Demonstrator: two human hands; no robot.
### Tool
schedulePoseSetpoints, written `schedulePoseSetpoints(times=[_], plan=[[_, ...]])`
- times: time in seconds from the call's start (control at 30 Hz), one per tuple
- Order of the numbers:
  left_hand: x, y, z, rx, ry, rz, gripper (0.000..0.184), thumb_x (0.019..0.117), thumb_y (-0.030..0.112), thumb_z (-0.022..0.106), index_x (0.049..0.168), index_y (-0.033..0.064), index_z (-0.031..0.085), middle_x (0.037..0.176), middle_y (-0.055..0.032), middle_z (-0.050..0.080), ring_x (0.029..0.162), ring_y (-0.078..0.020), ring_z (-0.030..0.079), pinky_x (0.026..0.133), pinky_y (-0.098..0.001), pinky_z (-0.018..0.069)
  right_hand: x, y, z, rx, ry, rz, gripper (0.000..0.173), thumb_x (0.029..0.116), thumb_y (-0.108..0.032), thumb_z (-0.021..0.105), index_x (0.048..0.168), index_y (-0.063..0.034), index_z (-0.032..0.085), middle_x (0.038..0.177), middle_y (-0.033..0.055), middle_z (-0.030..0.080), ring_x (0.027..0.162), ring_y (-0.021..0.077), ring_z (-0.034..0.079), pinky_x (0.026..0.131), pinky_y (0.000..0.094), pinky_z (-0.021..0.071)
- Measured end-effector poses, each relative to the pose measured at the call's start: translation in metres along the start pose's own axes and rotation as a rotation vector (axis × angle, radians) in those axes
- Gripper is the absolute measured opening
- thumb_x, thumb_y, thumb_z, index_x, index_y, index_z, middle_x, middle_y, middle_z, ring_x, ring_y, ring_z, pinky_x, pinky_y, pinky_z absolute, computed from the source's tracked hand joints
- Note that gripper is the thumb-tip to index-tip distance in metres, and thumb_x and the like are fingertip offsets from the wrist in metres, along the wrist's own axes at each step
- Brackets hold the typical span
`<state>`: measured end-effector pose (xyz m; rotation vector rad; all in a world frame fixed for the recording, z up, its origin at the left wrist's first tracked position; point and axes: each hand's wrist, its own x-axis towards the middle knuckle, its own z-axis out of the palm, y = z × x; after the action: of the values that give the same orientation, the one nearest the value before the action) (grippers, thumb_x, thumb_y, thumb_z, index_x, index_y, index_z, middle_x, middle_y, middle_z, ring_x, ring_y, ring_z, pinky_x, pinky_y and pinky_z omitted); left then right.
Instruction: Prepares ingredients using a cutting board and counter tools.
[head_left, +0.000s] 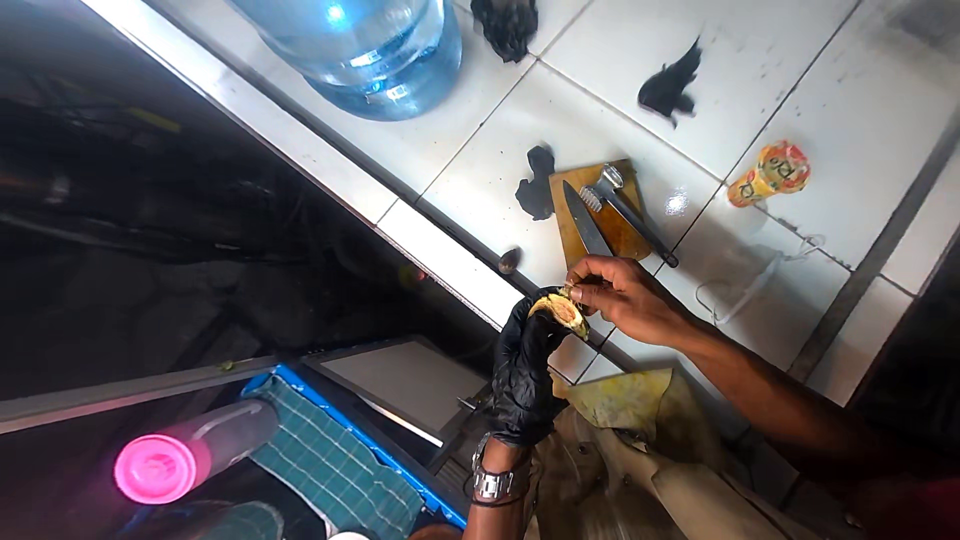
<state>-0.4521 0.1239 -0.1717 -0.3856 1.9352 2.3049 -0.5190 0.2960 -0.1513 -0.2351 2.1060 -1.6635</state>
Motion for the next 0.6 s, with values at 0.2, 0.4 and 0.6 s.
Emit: schedulePoseSetpoints(times=[0.2,0.4,0.6], plan=[[-0.001,-0.005,0.006,-0.126,0.095,-0.035,0.033,0.1063,0.019,0.042,0.134,0.0065,0.054,0.115,-0.0091,0.067,0.100,-0.0200,0.070,0.086,-0.0387,0.0613,-0.001,0.015,0.018,0.169,0.129,0.023,0.013,0.1063,-0.012,0.053,0.110,-0.0035,0.062,0.096,0.0089,0.066,0.081,0.0151,0.067,0.072,0.0321,0.0595],[-0.002,-0.006,0.006,-0.116,0.119,-0.021,0.033,0.1097,0.022,0.041,0.133,0.0058,0.058,0.111,-0.0065,0.069,0.095,-0.0163,0.071,0.083,-0.0338,0.0617,-0.004,0.017,0.024,0.215,0.134,-0.010,0.013,0.1061,-0.010,0.053,0.113,-0.0026,0.061,0.099,0.0090,0.065,0.085,0.0147,0.069,0.075,0.0323,0.0622],[-0.002,-0.004,0.005,-0.112,0.132,-0.043,0.030,0.1070,0.013,0.045,0.129,0.0030,0.063,0.101,-0.0057,0.072,0.088,-0.0118,0.069,0.081,-0.0269,0.0590,-0.004,0.018,0.023,0.518,0.131,0.186,0.016,0.1085,-0.016,0.048,0.116,-0.0062,0.058,0.105,0.0099,0.064,0.089,0.0188,0.069,0.076,0.0389,0.0623]])
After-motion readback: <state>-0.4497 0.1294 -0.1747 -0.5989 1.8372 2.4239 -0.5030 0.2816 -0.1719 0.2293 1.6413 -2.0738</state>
